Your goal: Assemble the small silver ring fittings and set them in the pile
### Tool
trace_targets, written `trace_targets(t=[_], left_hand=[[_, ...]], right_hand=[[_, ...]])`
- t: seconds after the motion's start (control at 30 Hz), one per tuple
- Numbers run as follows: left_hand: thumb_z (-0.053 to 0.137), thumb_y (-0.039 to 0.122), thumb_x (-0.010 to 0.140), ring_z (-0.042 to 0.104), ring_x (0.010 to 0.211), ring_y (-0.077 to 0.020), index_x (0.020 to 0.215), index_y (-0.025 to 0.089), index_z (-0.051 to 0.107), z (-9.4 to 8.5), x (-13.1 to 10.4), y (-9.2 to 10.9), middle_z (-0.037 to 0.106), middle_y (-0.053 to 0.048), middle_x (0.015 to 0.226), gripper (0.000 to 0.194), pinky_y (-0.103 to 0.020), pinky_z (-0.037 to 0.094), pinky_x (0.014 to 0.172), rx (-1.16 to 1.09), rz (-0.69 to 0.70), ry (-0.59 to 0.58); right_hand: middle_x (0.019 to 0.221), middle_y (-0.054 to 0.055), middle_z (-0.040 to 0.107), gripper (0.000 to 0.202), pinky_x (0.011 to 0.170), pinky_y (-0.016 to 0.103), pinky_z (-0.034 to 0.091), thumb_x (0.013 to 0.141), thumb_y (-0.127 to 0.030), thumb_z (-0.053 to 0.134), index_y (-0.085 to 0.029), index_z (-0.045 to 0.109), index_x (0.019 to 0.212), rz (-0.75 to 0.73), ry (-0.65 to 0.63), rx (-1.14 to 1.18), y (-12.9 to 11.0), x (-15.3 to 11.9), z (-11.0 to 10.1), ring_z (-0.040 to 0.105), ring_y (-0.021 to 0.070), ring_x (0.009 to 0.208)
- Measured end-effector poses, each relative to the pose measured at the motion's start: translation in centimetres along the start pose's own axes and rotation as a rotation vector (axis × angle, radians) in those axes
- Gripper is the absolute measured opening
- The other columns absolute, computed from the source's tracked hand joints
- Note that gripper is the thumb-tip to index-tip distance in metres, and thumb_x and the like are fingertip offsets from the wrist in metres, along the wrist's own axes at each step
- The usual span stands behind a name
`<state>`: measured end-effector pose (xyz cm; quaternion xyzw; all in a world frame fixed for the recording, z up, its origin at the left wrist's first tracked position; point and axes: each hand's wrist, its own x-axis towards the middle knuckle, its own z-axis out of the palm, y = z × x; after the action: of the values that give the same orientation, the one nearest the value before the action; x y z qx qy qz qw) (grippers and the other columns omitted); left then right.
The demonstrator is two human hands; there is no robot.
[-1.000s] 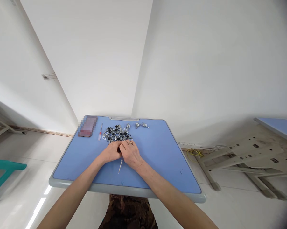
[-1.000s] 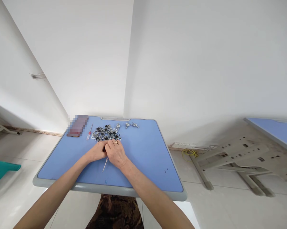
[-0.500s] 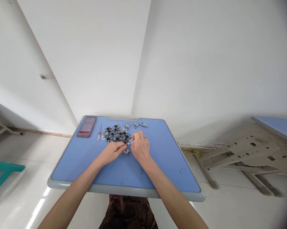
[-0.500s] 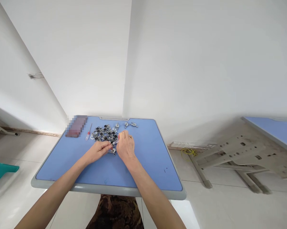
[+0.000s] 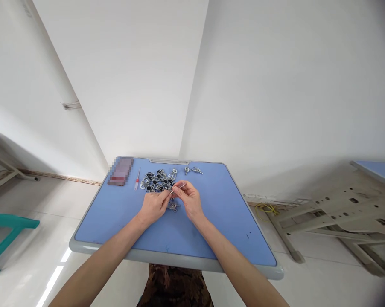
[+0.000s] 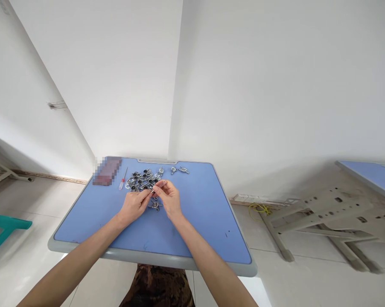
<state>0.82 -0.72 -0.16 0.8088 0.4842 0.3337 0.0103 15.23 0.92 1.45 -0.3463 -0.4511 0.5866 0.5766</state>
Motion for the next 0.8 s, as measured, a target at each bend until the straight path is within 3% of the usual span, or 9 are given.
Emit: trace_targets(t=[0.17, 0.3, 0.43, 0.53, 0.8], left_hand=[[0.032, 0.026, 0.094, 0.056, 0.054, -0.0128, 0.085, 0.019, 0.059, 0.3, 0.1, 0.1, 0.062, -0.001, 0.062, 0.029, -0.024, 0.036, 0.053, 0.033, 0.039, 0.051], [0.040, 0.031, 0.092, 0.059, 0.071, -0.0153, 0.096, 0.019, 0.057, -0.4, 0.3, 0.4, 0.063, -0.003, 0.077, 0.022, -0.027, 0.042, 0.065, -0.022, 0.026, 0.027], [0.057, 0.052, 0.079, 0.055, 0.090, -0.0226, 0.106, 0.019, 0.051, -0.8, 0.3, 0.6, 0.059, -0.007, 0.095, 0.043, -0.036, 0.044, 0.079, -0.026, 0.011, -0.080], [0.062, 0.054, 0.073, 0.053, 0.093, -0.0246, 0.106, 0.019, 0.049, -0.5, 0.1, 0.7, 0.057, -0.007, 0.100, 0.050, -0.039, 0.043, 0.082, -0.017, -0.006, -0.182], [0.065, 0.040, 0.074, 0.055, 0.085, -0.0211, 0.094, 0.020, 0.050, -0.3, 0.1, 0.5, 0.058, -0.004, 0.093, 0.032, -0.034, 0.042, 0.075, -0.048, -0.085, -0.293]], right_hand=[[0.073, -0.001, 0.059, 0.023, 0.063, 0.031, 0.055, 0.066, -0.036, 0.073, -0.019, 0.067, 0.081, -0.008, 0.070, -0.013, -0.1, -0.1, 0.1, 0.055, 0.0124, 0.064], [0.076, -0.001, 0.059, 0.031, 0.063, 0.032, 0.054, 0.070, -0.037, 0.069, -0.022, 0.066, 0.096, -0.080, 0.093, -0.093, -0.9, 0.4, -0.8, 0.056, 0.0134, 0.068], [0.079, -0.001, 0.061, 0.037, 0.068, 0.032, 0.053, 0.075, -0.032, 0.065, -0.024, 0.053, 0.109, -0.256, 0.148, -0.284, -2.0, 1.1, -2.6, 0.059, 0.0160, 0.080], [0.082, 0.002, 0.063, 0.027, 0.068, 0.032, 0.053, 0.079, -0.034, 0.060, -0.023, 0.051, 0.102, -0.258, 0.077, -0.367, -2.5, 1.2, -3.4, 0.058, 0.0162, 0.082], [0.086, 0.002, 0.061, 0.019, 0.074, 0.034, 0.052, 0.082, -0.029, 0.053, -0.022, 0.056, 0.100, -0.195, -0.155, -0.469, -2.0, 0.3, -2.7, 0.057, 0.0140, 0.074]])
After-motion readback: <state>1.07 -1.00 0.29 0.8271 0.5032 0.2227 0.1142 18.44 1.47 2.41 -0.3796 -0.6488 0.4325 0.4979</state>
